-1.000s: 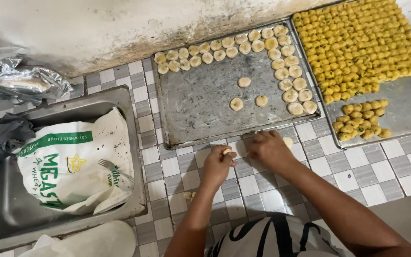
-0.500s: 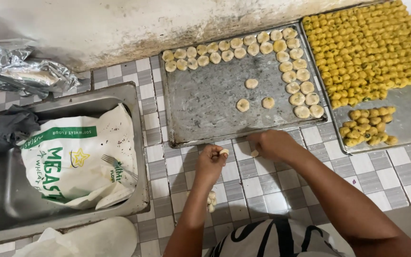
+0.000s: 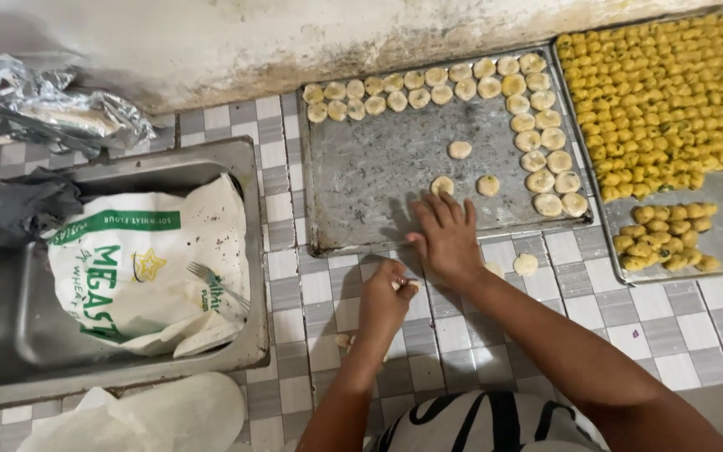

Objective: Manually flattening small dough portions and arranging them in rows on a baking tray.

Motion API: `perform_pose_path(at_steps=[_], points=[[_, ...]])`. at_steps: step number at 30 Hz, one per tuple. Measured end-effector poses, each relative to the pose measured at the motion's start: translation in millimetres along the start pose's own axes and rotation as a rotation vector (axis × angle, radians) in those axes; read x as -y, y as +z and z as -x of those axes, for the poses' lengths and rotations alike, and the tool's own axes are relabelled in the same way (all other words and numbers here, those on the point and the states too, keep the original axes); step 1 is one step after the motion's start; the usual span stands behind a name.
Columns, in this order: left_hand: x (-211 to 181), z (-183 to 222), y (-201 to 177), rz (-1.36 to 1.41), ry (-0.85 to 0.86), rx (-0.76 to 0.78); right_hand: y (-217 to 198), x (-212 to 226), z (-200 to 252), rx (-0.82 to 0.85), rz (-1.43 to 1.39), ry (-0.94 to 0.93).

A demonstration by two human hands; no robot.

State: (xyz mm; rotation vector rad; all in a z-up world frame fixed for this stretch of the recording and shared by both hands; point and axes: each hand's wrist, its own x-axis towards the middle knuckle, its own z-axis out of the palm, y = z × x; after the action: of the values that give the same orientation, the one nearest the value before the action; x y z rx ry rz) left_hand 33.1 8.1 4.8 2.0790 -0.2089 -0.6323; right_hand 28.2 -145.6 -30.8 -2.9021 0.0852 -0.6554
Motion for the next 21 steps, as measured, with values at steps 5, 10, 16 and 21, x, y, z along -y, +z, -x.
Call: perform_pose_path(at_steps=[5,10,16,21], points=[[-25.4,17.5,-25.1,0.119,-0.079,0.080,10.7,39.3,-3.3,0.052,-0.026,-0.130],[20.0,19.5,-39.0,0.152,-0.111,-0.052,14.6,43.8,-1.8,0.024,0.016,-0.229],[2.7,49.2,-24.3,0.736,0.026,0.115,-35.5,4.6,15.9,0.312,-0.648,0.347],[-40.8,81.4,0.3,0.982,0.146,0.398,-93.8,10.4,58.9,0.591,-1.640,1.136]])
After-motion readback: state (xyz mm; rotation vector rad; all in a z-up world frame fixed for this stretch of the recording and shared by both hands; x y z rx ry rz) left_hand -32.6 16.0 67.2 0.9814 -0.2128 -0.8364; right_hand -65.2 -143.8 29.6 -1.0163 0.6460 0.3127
